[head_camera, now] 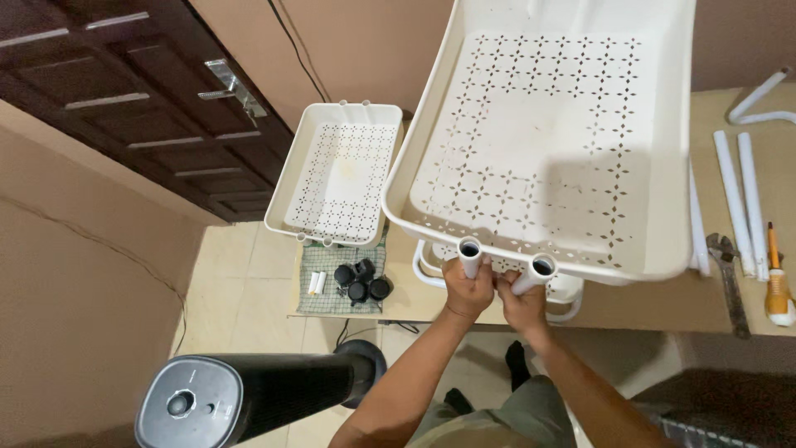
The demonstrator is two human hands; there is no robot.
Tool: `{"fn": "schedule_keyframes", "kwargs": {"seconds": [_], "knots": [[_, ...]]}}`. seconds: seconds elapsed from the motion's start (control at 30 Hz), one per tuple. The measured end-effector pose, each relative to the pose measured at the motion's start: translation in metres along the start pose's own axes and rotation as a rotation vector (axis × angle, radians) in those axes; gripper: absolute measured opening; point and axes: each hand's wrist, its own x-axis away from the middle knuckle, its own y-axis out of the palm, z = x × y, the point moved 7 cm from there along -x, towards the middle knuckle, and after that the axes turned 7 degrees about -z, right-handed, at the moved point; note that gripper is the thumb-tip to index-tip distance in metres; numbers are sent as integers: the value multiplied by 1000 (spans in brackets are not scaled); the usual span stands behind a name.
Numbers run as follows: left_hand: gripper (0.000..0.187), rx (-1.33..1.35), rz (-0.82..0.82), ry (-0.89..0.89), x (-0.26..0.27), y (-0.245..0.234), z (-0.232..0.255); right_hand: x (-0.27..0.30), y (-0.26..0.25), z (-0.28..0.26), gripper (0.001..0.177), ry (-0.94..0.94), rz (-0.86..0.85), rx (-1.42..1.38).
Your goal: The person assembles a white plastic storage rack by inserting white plastic poles into the holes of perforated trays. They repeatedly insert and remove poles to test fit, then place the trays on a table and continue inserting poles into the tray holes.
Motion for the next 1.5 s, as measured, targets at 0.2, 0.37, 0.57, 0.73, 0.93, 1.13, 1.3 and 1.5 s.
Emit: {"fn": "schedule_keyframes", "kwargs": {"seconds": [0.2, 0.37, 0.57, 0.73, 0.93, 1.13, 1.3, 1.5], "knots": [[15, -74, -47, 185, -2, 0, 15, -17, 0, -7, 12, 73, -556, -33], [15, -84, -56, 166, -1, -3, 3, -23, -4, -17, 14, 115, -884, -72], [19, -115, -99, 103, -3, -1, -10, -29, 7, -13, 36, 67, -895, -5], [24, -83, -131, 21, -7, -4, -13, -22, -5, -53, 16, 7, -927, -119], [35, -45, -175, -20, -7, -4, -10, -3, -67, -78, 54, 10, -374, -253], [39, -25, -170, -55, -7, -5, -12, 84, -119, -45, 34, -6, -35, -431], [35, 51, -164, -98, -5, -4, -17, 119, -123, -25, 30, 110, -33, -462], [33, 26, -130, -104, -4, -6, -18, 97, -105, -42, 22, 162, -112, -462]]}}
